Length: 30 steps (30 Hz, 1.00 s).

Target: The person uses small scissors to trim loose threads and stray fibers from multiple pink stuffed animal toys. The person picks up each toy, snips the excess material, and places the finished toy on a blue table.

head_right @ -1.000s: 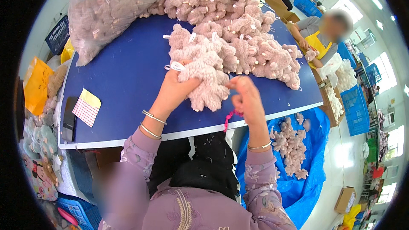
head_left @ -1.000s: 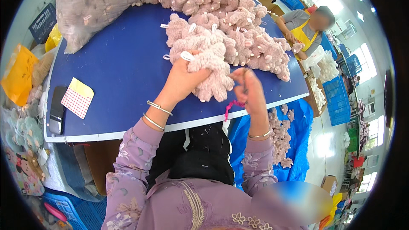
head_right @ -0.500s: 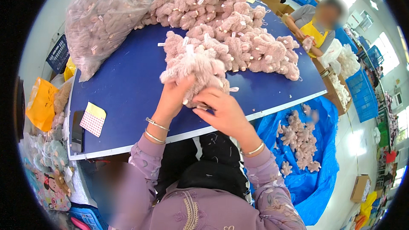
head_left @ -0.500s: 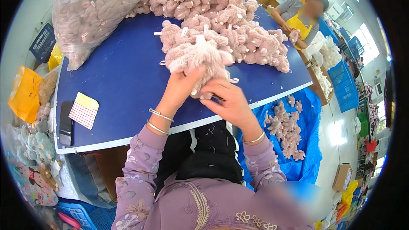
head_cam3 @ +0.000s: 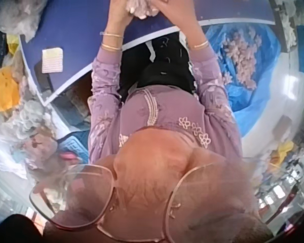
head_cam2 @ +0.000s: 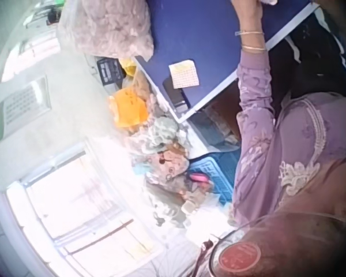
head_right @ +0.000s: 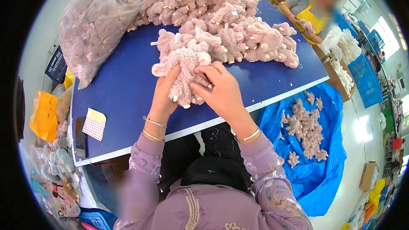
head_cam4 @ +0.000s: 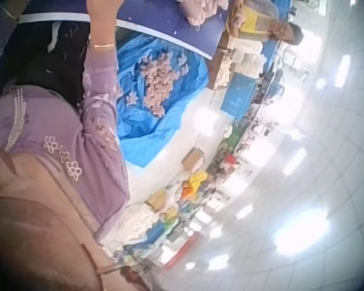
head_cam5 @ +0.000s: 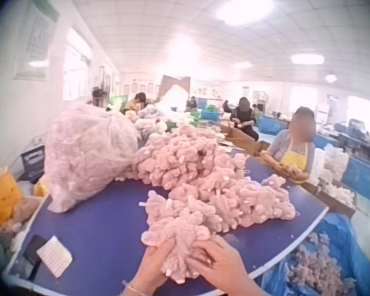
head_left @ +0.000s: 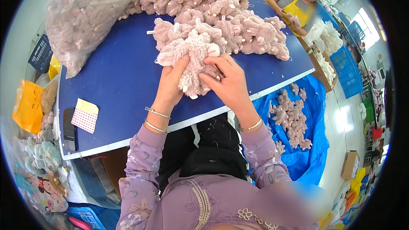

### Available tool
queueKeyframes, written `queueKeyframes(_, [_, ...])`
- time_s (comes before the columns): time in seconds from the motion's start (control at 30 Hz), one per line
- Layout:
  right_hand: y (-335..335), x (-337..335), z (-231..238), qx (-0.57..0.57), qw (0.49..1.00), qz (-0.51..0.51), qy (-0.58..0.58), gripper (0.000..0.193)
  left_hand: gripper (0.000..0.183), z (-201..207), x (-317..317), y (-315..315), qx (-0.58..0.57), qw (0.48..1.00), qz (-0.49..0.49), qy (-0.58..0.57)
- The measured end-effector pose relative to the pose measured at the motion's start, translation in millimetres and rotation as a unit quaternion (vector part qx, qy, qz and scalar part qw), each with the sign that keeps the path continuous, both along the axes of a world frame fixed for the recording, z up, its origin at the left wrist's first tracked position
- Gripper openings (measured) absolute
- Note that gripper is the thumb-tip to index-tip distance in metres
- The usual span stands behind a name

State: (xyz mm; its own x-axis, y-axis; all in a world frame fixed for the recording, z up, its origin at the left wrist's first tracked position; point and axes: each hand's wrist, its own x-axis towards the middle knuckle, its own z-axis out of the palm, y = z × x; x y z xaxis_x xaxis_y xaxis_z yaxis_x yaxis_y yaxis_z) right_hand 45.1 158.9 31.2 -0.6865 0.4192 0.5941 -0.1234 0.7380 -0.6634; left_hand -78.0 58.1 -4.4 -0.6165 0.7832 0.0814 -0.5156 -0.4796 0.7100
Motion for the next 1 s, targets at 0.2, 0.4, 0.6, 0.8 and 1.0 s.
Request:
queueKeyframes(0.2, [5.8, -1.4, -0.3, -0.029, 0.998, 0.042, -0.049, 0.014, 0.036, -6.5, -4.1, 1.1, 0.016, 0.999, -0.015, -0.029])
queueKeyframes(0.4, [14.0, 22.0, 6.3, -0.377, 0.915, 0.142, 0.025, 0.006, 0.036, -2.4, -4.9, 0.3, 0.025, 0.998, -0.005, -0.050])
queueKeyframes(0.6, [-4.5, 4.8, 12.5, -0.004, 0.999, 0.028, -0.019, 0.014, 0.036, -3.4, -1.4, 2.8, 0.023, 0.999, -0.010, -0.047])
queueKeyframes(0.8, [1.7, -4.4, 5.2, -0.008, 0.998, 0.022, -0.058, 0.011, 0.043, -0.7, -3.6, -3.9, 0.011, 0.997, -0.060, 0.041])
queueKeyframes(1.0, [9.5, 20.9, 13.0, -0.420, 0.894, 0.154, -0.004, 0.012, 0.046, -7.1, -1.8, -2.1, 0.035, 0.998, -0.042, 0.025])
